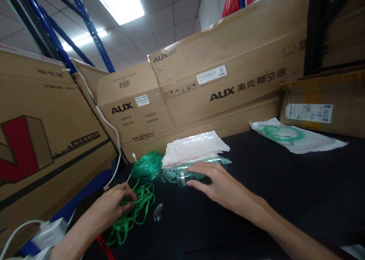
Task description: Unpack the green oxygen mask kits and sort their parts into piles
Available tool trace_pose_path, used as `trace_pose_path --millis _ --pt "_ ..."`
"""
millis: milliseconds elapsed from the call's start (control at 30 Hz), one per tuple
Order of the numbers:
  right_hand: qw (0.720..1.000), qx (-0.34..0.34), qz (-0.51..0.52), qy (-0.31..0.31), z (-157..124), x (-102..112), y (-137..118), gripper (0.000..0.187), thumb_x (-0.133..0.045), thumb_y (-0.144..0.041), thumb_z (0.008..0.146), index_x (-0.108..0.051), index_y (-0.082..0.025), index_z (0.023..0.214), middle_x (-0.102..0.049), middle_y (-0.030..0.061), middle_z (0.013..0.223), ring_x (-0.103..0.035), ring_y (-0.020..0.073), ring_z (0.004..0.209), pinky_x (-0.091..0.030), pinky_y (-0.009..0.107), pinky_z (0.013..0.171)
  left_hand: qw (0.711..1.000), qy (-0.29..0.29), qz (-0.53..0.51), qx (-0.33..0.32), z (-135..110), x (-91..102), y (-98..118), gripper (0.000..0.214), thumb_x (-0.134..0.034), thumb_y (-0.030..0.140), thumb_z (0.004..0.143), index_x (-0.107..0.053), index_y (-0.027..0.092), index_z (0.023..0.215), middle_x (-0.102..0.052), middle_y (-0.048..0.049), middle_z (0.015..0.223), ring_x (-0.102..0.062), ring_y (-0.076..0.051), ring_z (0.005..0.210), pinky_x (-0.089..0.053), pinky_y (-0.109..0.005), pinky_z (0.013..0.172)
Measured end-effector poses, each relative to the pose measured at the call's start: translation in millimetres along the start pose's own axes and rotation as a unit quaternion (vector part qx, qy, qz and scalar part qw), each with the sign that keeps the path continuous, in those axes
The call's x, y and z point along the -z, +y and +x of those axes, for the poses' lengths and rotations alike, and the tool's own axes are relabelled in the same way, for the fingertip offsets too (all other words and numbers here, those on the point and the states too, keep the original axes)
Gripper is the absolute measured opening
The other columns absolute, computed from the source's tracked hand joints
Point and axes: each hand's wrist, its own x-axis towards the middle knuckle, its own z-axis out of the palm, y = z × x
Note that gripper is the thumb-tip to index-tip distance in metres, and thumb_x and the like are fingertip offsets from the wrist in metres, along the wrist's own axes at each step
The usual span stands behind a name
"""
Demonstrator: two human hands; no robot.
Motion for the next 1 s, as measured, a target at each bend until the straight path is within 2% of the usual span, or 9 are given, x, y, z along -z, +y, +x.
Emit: trace_pose_path --millis 133,267,367,467,600,733,800,867,1000 --pt "1.000 0.001 0.006 0.007 0 -1 1 0.030 -0.074 -0.026 0.088 -0.074 -0.021 0.117 -0.076 0.0070 0.117 -0.070 0.0233 0.110 -0.053 0.036 0.101 0.999 0.017 -0.028 -0.019 2 7.6 0 0.028 -0.050 0.038 0.091 -0.076 0.026 0.091 -0.073 -0.0042 0.099 -0.068 -0.024 0.093 -0.048 -0.031 0.083" --pt "1.000 -0.009 -0.001 -0.004 -1 -1 -1 0.030 -0.073 -0.027 0.089 -0.074 -0.021 0.118 -0.076 0.0070 0.118 -0.070 0.0239 0.112 -0.052 0.037 0.102 0.998 0.054 -0.042 0.000 4 18.7 -6 0.032 -0.050 0.047 0.091 -0.075 0.027 0.094 -0.077 -0.0044 0.098 -0.070 -0.026 0.091 -0.049 -0.030 0.078" --pt "1.000 -0.011 -0.001 -0.010 -1 1 -3 0.029 -0.072 -0.027 0.090 -0.074 -0.023 0.118 -0.076 0.0064 0.118 -0.069 0.0237 0.113 -0.052 0.037 0.101 0.993 0.105 -0.030 0.033 3 31.9 -12 0.035 -0.051 0.052 0.088 -0.074 0.026 0.097 -0.079 -0.0050 0.096 -0.072 -0.029 0.087 -0.050 -0.031 0.076" --pt "1.000 -0.015 -0.004 -0.010 -1 3 -5 0.029 -0.072 -0.028 0.090 -0.074 -0.022 0.118 -0.076 0.0066 0.118 -0.069 0.0239 0.113 -0.052 0.037 0.101 0.983 0.175 0.014 0.048 -1 51.0 -10 0.036 -0.049 0.051 0.089 -0.070 0.025 0.103 -0.078 -0.0026 0.101 -0.071 -0.027 0.093 -0.050 -0.031 0.083" --pt "1.000 -0.011 -0.004 -0.005 -1 1 -3 0.027 -0.072 -0.026 0.090 -0.074 -0.021 0.117 -0.076 0.0063 0.117 -0.070 0.0234 0.112 -0.052 0.037 0.101 0.950 0.300 0.064 0.059 -10 77.7 10 0.047 -0.040 0.051 0.094 -0.068 0.017 0.110 -0.074 -0.0047 0.104 -0.070 -0.027 0.094 -0.049 -0.034 0.086" --pt "1.000 -0.007 -0.004 0.006 2 6 -2 0.026 -0.070 -0.027 0.091 -0.074 -0.023 0.117 -0.076 0.0064 0.119 -0.070 0.0243 0.113 -0.052 0.039 0.103 0.919 0.389 0.003 0.068 -12 92.5 45 0.053 -0.043 0.058 0.091 -0.071 0.019 0.112 -0.074 -0.0021 0.093 -0.070 -0.023 0.083 -0.050 -0.031 0.077" --pt "1.000 -0.017 -0.016 0.008 4 16 -3 0.026 -0.069 -0.028 0.092 -0.075 -0.023 0.116 -0.076 0.0070 0.119 -0.070 0.0253 0.113 -0.052 0.040 0.102 0.923 0.378 -0.055 0.046 -8 91.0 64 0.050 -0.048 0.060 0.088 -0.074 0.022 0.108 -0.076 -0.0005 0.092 -0.070 -0.023 0.081 -0.049 -0.030 0.075" --pt "0.998 -0.037 -0.042 0.017 4 30 -4 0.025 -0.069 -0.029 0.092 -0.076 -0.023 0.114 -0.076 0.0072 0.117 -0.071 0.0263 0.110 -0.053 0.040 0.100 0.936 0.337 -0.103 0.005 -1 81.5 81 0.047 -0.053 0.060 0.086 -0.076 0.024 0.104 -0.078 -0.0006 0.090 -0.070 -0.023 0.079 -0.050 -0.029 0.073" --pt "0.989 -0.076 -0.107 0.061 2 59 -6 0.029 -0.069 -0.037 0.091 -0.076 -0.023 0.115 -0.076 0.0057 0.118 -0.070 0.0289 0.113 -0.053 0.040 0.101 0.965 0.191 -0.140 -0.118 15 41.8 118 0.032 -0.056 0.048 0.090 -0.077 0.027 0.103 -0.079 -0.0017 0.102 -0.071 -0.024 0.092 -0.051 -0.032 0.087"
